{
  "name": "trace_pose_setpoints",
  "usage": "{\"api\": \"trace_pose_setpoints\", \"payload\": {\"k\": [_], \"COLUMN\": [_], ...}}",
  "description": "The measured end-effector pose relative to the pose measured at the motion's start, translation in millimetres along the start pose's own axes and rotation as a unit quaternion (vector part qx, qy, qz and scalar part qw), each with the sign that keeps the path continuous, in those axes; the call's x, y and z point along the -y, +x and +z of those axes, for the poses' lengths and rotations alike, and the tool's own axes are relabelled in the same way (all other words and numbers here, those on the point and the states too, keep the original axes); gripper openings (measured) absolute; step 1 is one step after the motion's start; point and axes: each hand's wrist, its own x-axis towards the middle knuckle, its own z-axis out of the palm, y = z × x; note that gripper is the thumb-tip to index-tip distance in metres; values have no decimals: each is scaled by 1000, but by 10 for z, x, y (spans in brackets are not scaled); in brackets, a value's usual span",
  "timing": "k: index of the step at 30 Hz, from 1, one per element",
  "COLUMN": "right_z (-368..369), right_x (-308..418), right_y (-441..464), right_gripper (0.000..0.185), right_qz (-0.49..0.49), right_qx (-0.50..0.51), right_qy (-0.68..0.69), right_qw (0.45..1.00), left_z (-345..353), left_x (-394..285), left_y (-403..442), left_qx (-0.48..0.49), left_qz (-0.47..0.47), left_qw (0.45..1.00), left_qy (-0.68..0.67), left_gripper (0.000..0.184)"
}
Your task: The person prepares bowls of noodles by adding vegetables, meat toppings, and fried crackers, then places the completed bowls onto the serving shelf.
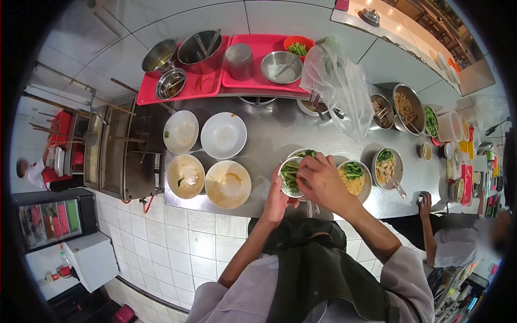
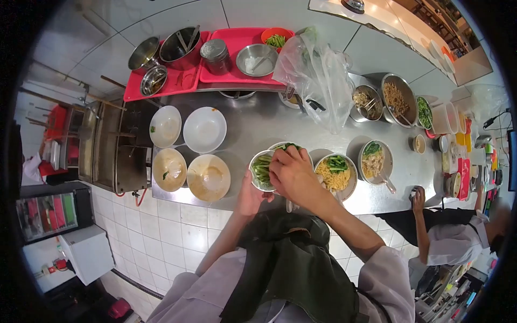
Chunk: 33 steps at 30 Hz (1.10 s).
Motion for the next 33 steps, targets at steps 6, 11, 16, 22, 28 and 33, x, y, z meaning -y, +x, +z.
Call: {"api": "trace_pose_setpoints", "payload": {"k": [6,11,16,22,28,33], "right_z": [-35,-163,-145,-99,-173,-110], "right_x": [53,59,105,57,-75,-114], "right_y": [8,-24,-9,-35,16,-7], "right_gripper": [18,15,14,13,17,16], "right_qz": [-8,-35,-48,-7,49,173], "right_qx": [-41,-9,-4,-9,-41,-19], "right_qy": [-34,-19,-18,65,281,330], "right_qw": [999,999,999,998,958,928], "left_z": [11,34,34,25,7,89], "left_x": [59,16,52,86,19,-64], "left_y": [-14,-19,-8,-2,11,-19], "left_qx": [1,9,14,5,-35,-57], "left_qz": [-12,-20,-23,-20,-39,-28], "left_qw": [1000,999,999,999,998,998], "left_qy": [-17,-26,-24,-29,-38,-18], "left_gripper": [60,58,56,56,55,61]}}
